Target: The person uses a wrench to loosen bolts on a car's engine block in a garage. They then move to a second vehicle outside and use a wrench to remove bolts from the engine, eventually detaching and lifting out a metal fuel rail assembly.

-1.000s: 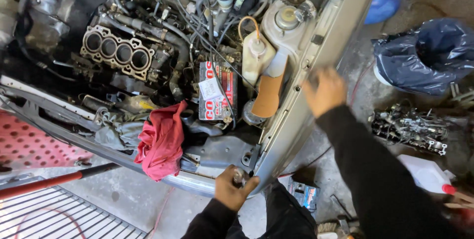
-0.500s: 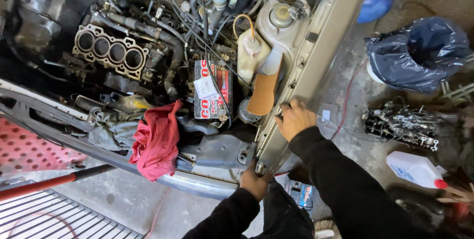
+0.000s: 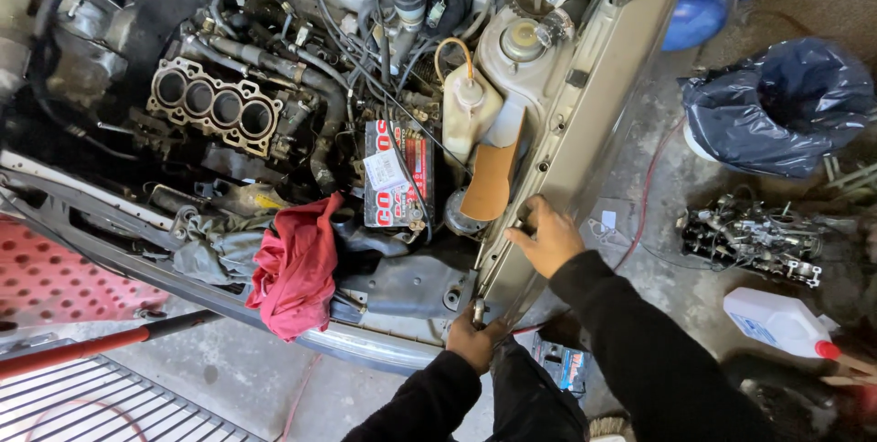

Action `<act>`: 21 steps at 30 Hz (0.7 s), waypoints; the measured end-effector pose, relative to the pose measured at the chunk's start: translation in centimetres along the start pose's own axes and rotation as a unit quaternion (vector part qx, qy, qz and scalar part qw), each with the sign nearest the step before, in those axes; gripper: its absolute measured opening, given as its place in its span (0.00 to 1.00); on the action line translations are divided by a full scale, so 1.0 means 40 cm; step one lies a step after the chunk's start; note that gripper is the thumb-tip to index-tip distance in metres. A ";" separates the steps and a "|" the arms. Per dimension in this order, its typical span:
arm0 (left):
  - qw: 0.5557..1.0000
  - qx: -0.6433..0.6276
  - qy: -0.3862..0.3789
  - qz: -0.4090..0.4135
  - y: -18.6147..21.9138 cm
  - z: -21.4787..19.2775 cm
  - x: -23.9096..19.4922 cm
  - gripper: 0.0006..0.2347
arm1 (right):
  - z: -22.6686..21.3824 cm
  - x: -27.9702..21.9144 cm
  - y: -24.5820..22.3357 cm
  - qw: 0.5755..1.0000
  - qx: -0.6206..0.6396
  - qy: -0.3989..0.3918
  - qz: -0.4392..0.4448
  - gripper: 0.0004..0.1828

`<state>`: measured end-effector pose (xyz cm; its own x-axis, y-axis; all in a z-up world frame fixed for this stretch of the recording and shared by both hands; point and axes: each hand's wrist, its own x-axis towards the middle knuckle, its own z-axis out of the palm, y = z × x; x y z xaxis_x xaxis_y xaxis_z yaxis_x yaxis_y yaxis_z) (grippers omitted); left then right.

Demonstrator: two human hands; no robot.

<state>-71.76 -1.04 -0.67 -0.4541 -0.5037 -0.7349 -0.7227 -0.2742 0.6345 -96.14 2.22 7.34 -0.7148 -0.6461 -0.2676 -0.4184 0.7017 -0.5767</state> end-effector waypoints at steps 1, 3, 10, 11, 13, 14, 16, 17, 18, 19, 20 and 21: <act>0.999 0.036 0.002 0.008 -0.010 0.000 0.003 0.25 | -0.024 -0.012 -0.013 0.991 0.113 -0.061 0.033 0.33; 0.997 0.072 0.014 0.024 0.035 -0.024 -0.045 0.26 | -0.072 -0.043 -0.032 0.990 0.108 -0.067 0.059 0.28; 0.955 0.084 0.031 0.284 0.252 -0.089 -0.160 0.10 | -0.134 -0.153 0.126 0.835 0.548 0.035 0.047 0.13; 0.954 0.087 0.028 0.286 0.282 -0.094 -0.183 0.10 | -0.143 -0.174 0.133 0.833 0.549 0.039 0.048 0.13; 0.939 0.059 -0.016 0.339 0.353 -0.104 -0.218 0.10 | -0.164 -0.204 0.147 0.804 0.591 0.056 0.027 0.09; 0.938 0.063 -0.020 0.341 0.375 -0.105 -0.234 0.10 | -0.163 -0.217 0.154 0.802 0.593 0.062 0.029 0.09; 0.917 0.058 -0.026 0.393 0.421 -0.105 -0.263 0.08 | -0.163 -0.238 0.169 0.767 0.637 0.064 0.043 0.06; 0.916 0.062 -0.031 0.396 0.425 -0.097 -0.267 0.08 | -0.157 -0.252 0.179 0.764 0.640 0.070 0.044 0.06; 0.912 0.071 0.002 0.405 0.431 -0.090 -0.268 0.07 | -0.151 -0.262 0.187 0.744 0.660 0.078 0.064 0.06; 0.906 0.080 0.036 0.414 0.437 -0.082 -0.270 0.07 | -0.146 -0.271 0.194 0.723 0.680 0.086 0.084 0.07; 0.904 0.085 0.032 0.418 0.440 -0.075 -0.276 0.07 | -0.156 -0.275 0.199 0.719 0.683 0.092 0.083 0.07; 0.917 0.104 0.047 0.382 0.443 -0.068 -0.281 0.07 | -0.167 -0.279 0.205 0.724 0.666 0.124 0.129 0.06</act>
<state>-78.06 -2.47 19.49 -0.8291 -0.5553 -0.0655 -0.3017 0.3457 0.8885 -95.33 17.17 10.76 -0.8205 -0.3561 -0.4472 0.5406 -0.2287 -0.8096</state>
